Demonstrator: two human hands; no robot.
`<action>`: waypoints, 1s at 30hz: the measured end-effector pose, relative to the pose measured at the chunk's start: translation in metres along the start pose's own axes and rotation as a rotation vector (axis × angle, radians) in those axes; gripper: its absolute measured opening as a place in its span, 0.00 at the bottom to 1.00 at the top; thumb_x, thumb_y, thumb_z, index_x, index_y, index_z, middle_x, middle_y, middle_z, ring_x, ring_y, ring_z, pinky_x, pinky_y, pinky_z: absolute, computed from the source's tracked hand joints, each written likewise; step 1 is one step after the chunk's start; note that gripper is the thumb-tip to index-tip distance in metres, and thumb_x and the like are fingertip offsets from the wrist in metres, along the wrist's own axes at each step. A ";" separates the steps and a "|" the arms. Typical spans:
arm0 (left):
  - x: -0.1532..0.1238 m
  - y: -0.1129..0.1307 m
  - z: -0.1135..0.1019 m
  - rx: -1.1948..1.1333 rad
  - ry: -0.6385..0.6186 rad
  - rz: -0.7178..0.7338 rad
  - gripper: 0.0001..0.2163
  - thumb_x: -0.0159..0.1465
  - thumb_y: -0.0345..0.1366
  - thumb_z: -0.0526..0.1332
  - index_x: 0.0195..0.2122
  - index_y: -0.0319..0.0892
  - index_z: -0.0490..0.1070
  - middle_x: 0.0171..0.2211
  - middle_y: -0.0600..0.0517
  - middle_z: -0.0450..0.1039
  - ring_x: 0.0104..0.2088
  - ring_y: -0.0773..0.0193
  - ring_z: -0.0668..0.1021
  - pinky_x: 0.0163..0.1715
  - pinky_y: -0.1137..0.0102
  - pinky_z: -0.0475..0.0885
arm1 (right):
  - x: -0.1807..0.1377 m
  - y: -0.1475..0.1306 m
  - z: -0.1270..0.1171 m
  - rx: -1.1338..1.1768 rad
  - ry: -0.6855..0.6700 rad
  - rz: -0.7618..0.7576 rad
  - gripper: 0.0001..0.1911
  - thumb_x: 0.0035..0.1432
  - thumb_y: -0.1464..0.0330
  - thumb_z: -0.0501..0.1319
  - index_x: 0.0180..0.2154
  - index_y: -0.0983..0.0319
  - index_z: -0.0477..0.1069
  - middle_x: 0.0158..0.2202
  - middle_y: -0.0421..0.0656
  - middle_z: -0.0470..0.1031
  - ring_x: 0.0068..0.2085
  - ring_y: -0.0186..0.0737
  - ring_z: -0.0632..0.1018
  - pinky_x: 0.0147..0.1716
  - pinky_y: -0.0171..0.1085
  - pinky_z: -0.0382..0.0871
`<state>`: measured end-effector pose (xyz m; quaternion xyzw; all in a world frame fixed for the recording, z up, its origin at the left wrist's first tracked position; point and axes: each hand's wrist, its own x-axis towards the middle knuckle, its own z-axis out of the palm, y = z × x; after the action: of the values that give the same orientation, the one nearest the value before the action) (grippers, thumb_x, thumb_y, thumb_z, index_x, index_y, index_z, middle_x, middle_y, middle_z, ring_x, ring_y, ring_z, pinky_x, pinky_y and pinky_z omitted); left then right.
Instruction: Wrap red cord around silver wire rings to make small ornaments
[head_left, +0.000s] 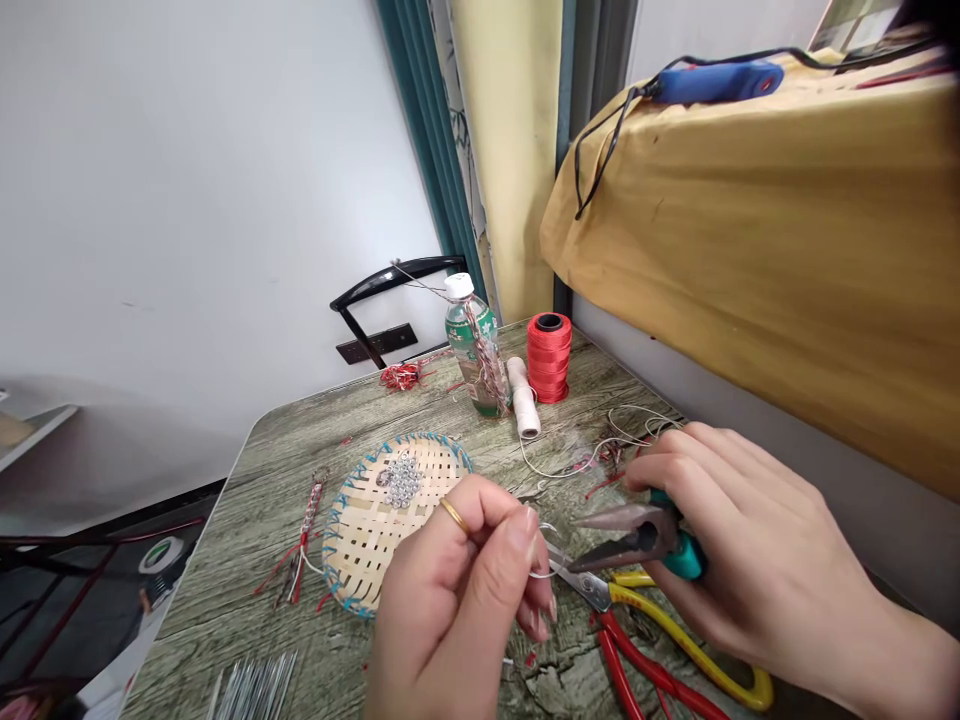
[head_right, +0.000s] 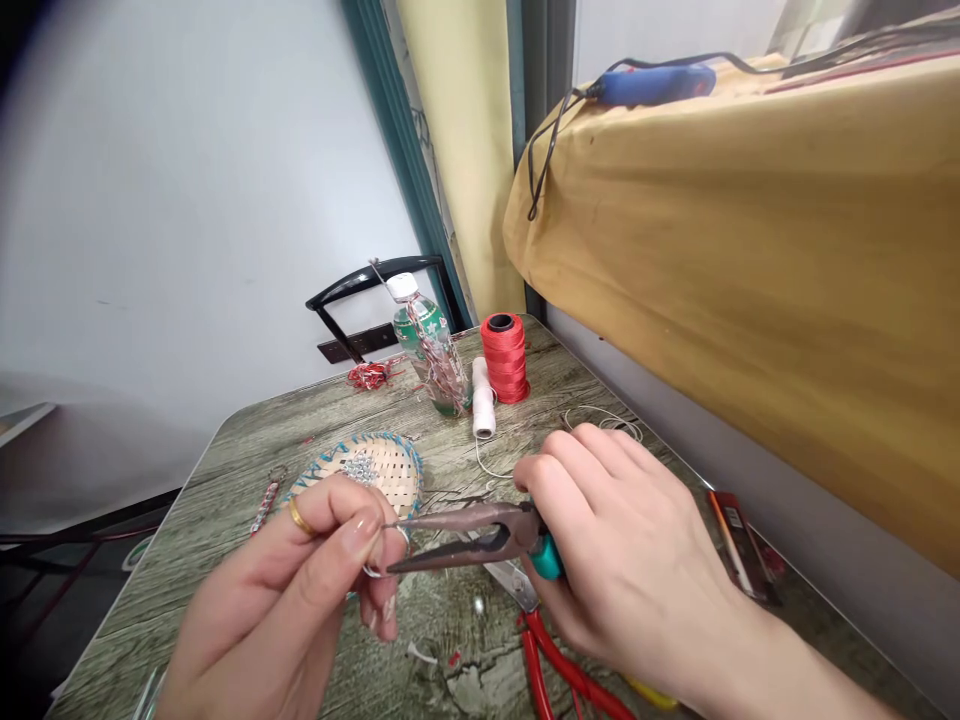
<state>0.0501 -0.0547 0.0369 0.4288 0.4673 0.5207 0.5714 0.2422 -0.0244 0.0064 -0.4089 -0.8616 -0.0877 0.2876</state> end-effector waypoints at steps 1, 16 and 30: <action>-0.001 0.000 0.000 0.011 0.004 -0.002 0.10 0.62 0.34 0.57 0.24 0.41 0.70 0.19 0.54 0.68 0.20 0.70 0.70 0.20 0.77 0.68 | 0.000 0.000 -0.001 -0.031 -0.003 -0.008 0.07 0.46 0.73 0.55 0.33 0.63 0.63 0.28 0.45 0.67 0.30 0.44 0.66 0.28 0.40 0.57; -0.003 0.001 -0.005 -0.055 -0.107 -0.056 0.10 0.61 0.36 0.59 0.24 0.42 0.72 0.19 0.53 0.71 0.21 0.69 0.73 0.23 0.75 0.70 | -0.001 0.005 -0.005 -0.235 0.041 -0.049 0.05 0.53 0.69 0.54 0.27 0.61 0.66 0.25 0.45 0.68 0.28 0.45 0.65 0.28 0.41 0.55; -0.002 0.006 -0.010 -0.050 -0.207 -0.147 0.11 0.60 0.40 0.60 0.22 0.42 0.70 0.19 0.54 0.67 0.19 0.70 0.70 0.20 0.76 0.68 | -0.003 0.006 -0.007 -0.213 0.041 -0.158 0.04 0.52 0.74 0.54 0.28 0.62 0.66 0.24 0.44 0.68 0.27 0.42 0.65 0.26 0.39 0.53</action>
<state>0.0395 -0.0560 0.0408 0.4305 0.4229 0.4417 0.6639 0.2508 -0.0254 0.0105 -0.3660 -0.8710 -0.2092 0.2522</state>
